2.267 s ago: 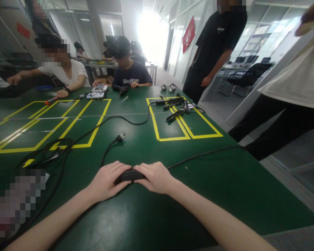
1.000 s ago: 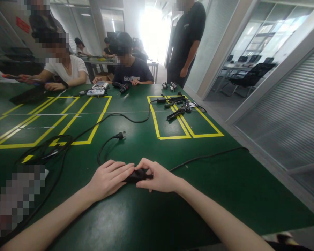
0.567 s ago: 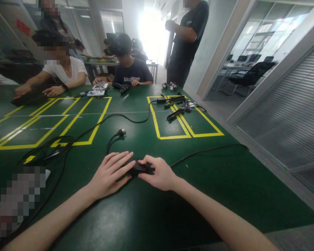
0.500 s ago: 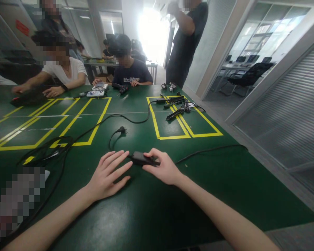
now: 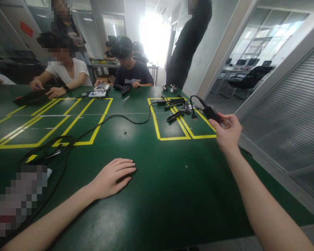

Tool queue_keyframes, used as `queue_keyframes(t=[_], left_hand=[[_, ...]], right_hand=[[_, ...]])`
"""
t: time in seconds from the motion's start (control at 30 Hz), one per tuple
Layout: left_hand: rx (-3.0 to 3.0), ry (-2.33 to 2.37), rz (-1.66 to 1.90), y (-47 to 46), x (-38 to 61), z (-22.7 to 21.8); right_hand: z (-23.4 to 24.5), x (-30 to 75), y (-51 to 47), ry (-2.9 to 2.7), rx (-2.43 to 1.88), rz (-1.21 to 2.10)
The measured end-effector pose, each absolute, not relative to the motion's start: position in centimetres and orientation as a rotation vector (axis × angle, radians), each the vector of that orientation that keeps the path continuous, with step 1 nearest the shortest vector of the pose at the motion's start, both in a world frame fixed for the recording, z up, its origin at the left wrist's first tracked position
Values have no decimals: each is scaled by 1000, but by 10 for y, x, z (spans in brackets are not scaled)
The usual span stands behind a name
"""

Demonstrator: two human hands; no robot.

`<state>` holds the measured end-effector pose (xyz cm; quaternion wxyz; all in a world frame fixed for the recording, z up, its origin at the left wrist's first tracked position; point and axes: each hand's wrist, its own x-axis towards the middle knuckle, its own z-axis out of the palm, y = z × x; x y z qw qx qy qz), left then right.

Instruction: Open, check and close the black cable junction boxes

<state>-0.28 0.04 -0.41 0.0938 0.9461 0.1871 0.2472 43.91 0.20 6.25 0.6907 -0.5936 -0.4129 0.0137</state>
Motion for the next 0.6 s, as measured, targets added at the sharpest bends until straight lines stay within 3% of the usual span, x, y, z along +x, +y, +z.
queue_keyframes(t=[0.37, 0.6], left_hand=[[2797, 545, 725, 2, -2, -4], [2779, 541, 715, 2, -3, -6]], right_hand=[[-20, 501, 2, -1274, -1785, 217], [-24, 510, 8, -1241, -2047, -33]])
